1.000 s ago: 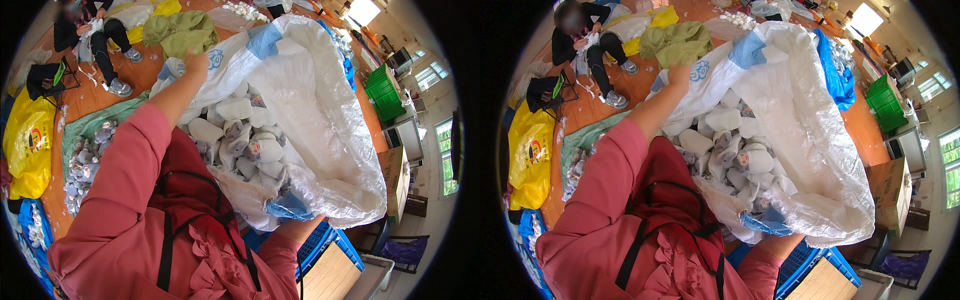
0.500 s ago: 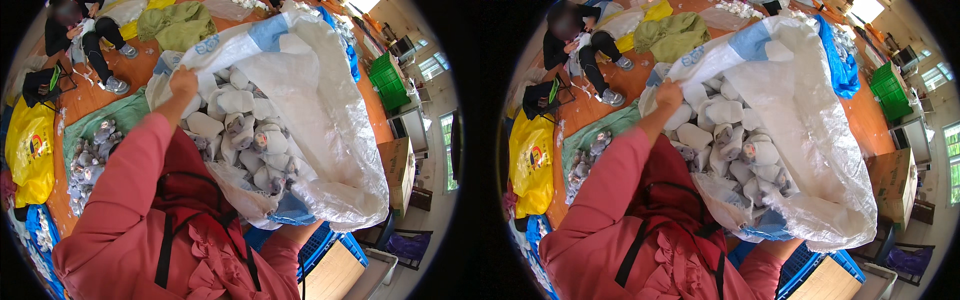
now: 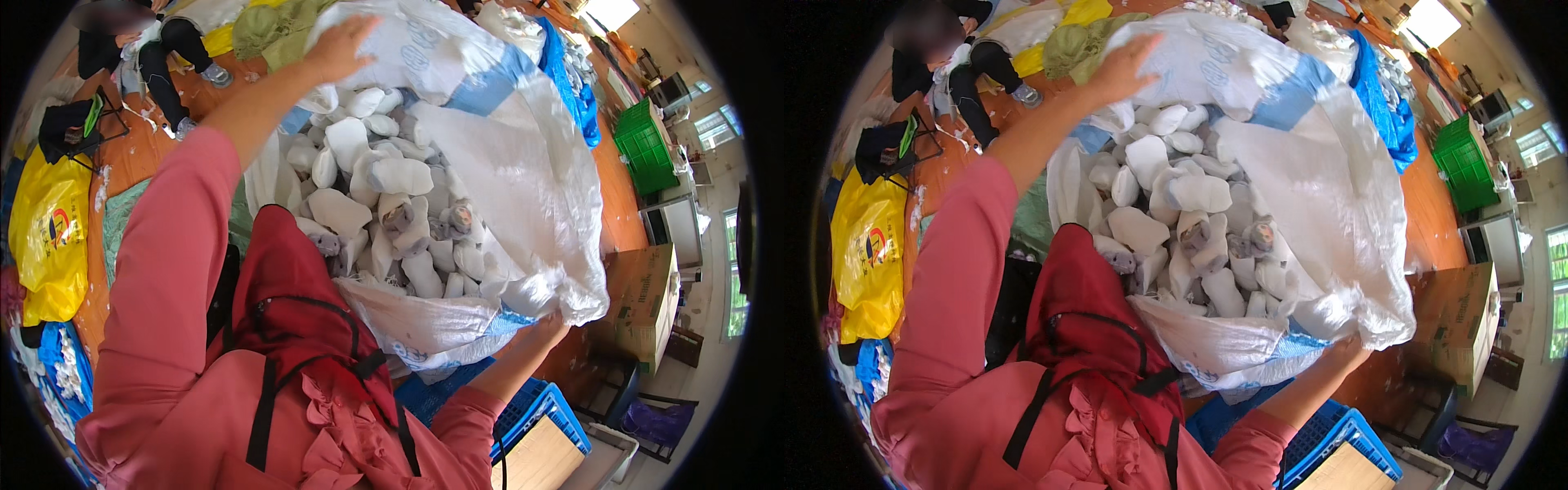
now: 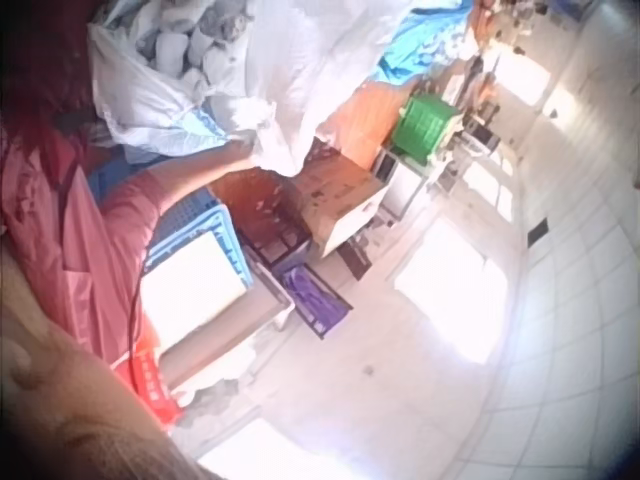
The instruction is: The person sits on the floor and repeatedly stuffs white filling into grey plush toy shells by hand. They then place the finished stuffed toys onto a growing pile on a green mat.
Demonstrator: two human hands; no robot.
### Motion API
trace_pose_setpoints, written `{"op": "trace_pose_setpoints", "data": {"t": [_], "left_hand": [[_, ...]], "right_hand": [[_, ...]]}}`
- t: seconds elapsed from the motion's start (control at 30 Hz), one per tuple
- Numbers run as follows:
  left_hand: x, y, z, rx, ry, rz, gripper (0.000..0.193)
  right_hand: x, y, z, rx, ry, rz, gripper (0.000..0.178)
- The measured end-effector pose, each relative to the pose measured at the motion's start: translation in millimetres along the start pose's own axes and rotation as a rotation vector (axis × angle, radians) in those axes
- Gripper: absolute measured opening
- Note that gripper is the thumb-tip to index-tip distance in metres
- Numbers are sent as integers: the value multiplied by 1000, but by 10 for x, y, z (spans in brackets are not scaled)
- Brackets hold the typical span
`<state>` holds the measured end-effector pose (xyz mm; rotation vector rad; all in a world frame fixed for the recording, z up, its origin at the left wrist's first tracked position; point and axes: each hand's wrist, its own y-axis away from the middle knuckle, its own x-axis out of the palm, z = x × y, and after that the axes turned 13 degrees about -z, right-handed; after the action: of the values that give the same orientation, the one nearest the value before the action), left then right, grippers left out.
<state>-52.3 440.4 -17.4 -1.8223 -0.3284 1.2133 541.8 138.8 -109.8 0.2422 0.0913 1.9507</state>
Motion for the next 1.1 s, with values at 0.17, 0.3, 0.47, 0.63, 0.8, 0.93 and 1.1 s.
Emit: {"op": "trace_pose_setpoints", "data": {"t": [0.17, 0.3, 0.47, 0.63, 0.8, 0.93, 1.1], "left_hand": [[111, 905, -277, -92, 10, 619, 62], [146, 1686, -412, -335, 206, 1142, 43], [373, 2508, -833, -133, 124, 1570, 62], [267, 2384, -1273, -292, 111, 1842, 73], [163, 2576, -1274, 18, 137, 1607, 79], [93, 2639, -1322, 71, 64, 1581, 74], [52, 2695, -1392, -11, 81, 1459, 75]], "right_hand": [[3, 156, -196, -151, -67, -381, 53], [496, 834, -53, -511, -155, -404, 40], [1066, 1528, -173, -434, 10, 377, 22], [1325, 2180, -1256, -717, 480, 1255, 51], [975, 2383, -1953, -539, 1228, 1552, 69], [647, 2271, -2103, -487, 1366, 1862, 61], [37, 1787, -2563, -405, 1641, 2275, 51]]}}
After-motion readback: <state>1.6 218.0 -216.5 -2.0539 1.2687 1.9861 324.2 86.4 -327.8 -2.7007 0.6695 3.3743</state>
